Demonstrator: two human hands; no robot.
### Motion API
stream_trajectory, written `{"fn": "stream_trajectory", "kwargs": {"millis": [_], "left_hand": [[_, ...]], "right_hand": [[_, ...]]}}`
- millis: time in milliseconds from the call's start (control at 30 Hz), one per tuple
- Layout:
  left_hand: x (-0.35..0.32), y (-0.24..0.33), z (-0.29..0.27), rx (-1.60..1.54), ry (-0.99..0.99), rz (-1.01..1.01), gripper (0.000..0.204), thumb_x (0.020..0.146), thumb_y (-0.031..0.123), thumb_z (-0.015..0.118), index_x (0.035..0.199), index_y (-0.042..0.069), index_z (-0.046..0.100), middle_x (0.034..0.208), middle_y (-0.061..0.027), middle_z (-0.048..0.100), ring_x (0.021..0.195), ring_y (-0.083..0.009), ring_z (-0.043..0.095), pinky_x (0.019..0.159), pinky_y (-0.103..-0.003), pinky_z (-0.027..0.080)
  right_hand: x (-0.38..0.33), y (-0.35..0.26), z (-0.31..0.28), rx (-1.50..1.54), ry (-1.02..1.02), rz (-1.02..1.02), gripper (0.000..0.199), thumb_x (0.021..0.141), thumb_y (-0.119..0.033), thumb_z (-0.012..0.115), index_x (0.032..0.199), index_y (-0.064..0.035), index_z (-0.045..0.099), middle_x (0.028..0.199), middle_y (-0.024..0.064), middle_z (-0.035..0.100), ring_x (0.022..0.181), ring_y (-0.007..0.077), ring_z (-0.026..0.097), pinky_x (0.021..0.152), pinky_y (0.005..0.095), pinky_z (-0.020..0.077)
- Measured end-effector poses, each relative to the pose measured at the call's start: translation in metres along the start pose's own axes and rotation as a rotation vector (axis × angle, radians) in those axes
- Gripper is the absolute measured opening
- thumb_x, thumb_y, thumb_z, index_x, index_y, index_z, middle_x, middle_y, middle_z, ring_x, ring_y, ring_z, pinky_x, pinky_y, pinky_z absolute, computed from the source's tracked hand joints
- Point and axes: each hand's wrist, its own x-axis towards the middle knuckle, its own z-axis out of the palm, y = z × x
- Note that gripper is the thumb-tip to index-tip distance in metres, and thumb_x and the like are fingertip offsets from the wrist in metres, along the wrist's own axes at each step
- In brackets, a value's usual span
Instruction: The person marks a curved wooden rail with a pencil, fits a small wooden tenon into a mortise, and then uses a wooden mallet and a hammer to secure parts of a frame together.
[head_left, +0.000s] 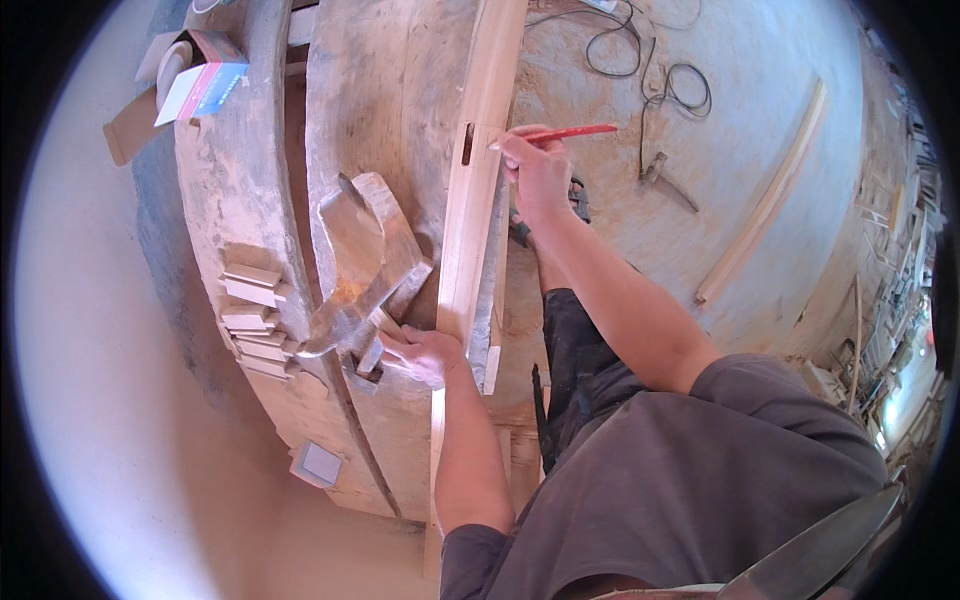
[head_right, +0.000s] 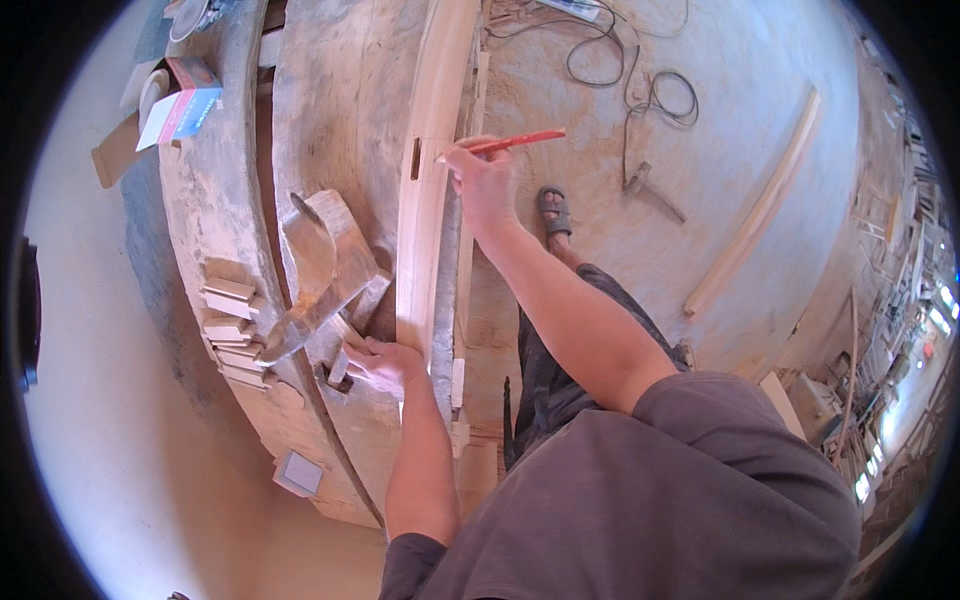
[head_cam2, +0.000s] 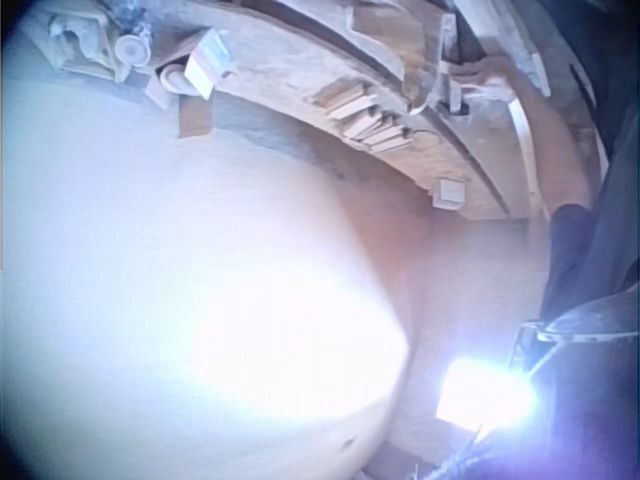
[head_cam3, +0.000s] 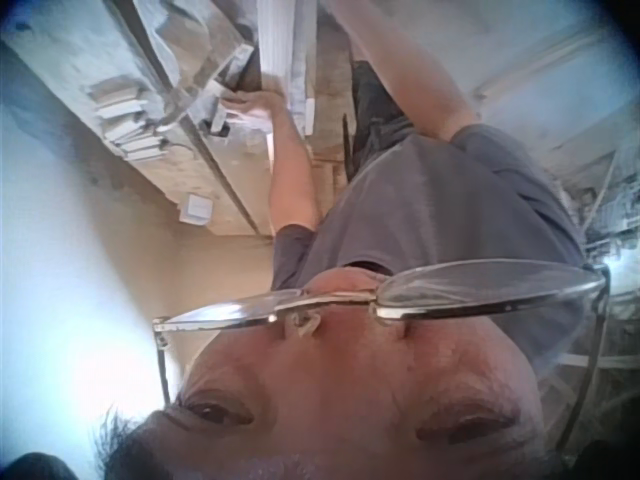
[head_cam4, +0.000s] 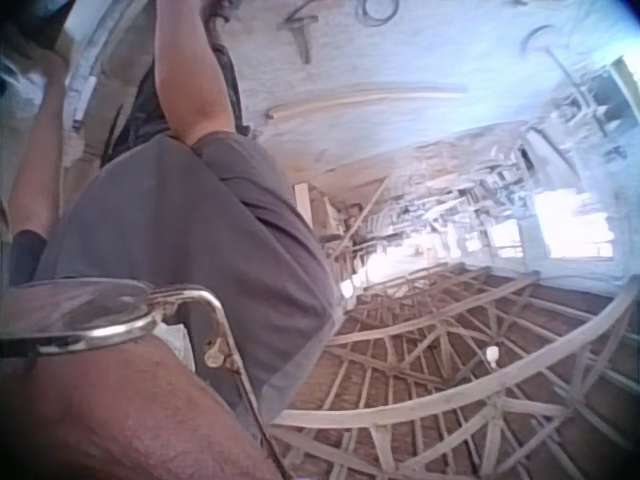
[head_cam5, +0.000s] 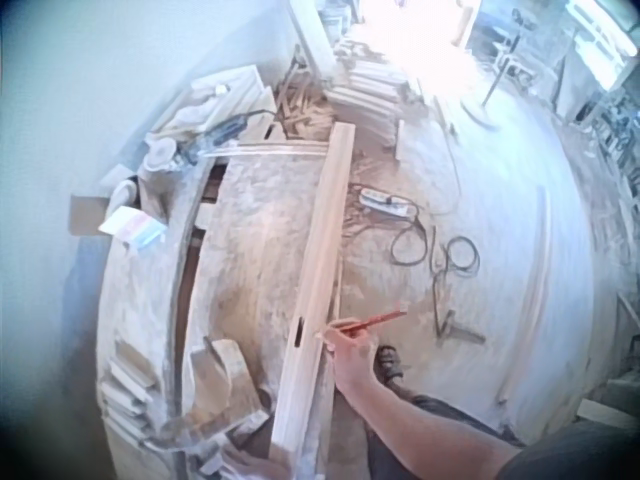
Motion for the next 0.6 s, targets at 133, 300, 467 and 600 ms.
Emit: {"fn": "stream_trajectory", "kwargs": {"millis": [133, 300, 467, 600], "left_hand": [[-0.002, 0.008, -0.005, -0.007, -0.027, -0.040, 0.048, 0.104, 0.024, 0.050, 0.148, 0.005, 0.048, 0.136, -0.0264, 0.050, 0.118, -0.0444, 0.059, 0.096, -0.057, 0.049], [-0.004, 0.006, -0.002, 0.019, -0.002, -0.027, 0.046, 0.103, 0.021, 0.050, 0.146, 0.006, 0.046, 0.135, -0.0192, 0.050, 0.116, -0.0406, 0.059, 0.092, -0.055, 0.049], [0.000, -0.004, 0.004, 0.037, 0.026, 0.035, 0.046, 0.103, 0.020, 0.052, 0.146, 0.005, 0.046, 0.133, -0.0219, 0.050, 0.116, -0.0428, 0.059, 0.092, -0.056, 0.048], [0.001, -0.007, 0.007, 0.041, 0.033, 0.038, 0.046, 0.102, 0.020, 0.052, 0.146, 0.004, 0.046, 0.132, -0.0233, 0.050, 0.117, -0.0443, 0.058, 0.093, -0.057, 0.048]], "right_hand": [[-0.017, 0.010, -0.007, -0.018, 0.009, 0.051, 0.009, 0.085, 0.000, 0.075, 0.085, -0.0050, 0.067, 0.077, 0.0032, 0.066, 0.061, 0.0086, 0.054, 0.050, 0.0237, 0.0406], [-0.024, 0.013, -0.004, -0.011, 0.036, 0.060, 0.008, 0.083, -0.002, 0.075, 0.085, -0.0052, 0.067, 0.072, 0.0000, 0.061, 0.058, 0.0069, 0.051, 0.049, 0.0232, 0.0360], [-0.023, 0.010, -0.002, 0.009, 0.059, 0.062, 0.007, 0.081, -0.003, 0.074, 0.084, -0.0052, 0.068, 0.070, -0.0008, 0.060, 0.056, 0.0065, 0.050, 0.049, 0.0229, 0.0337], [-0.011, 0.006, -0.001, 0.025, 0.038, 0.027, 0.007, 0.083, -0.003, 0.075, 0.086, -0.0050, 0.068, 0.074, 0.0007, 0.063, 0.060, 0.0072, 0.051, 0.051, 0.0230, 0.0368]]}}
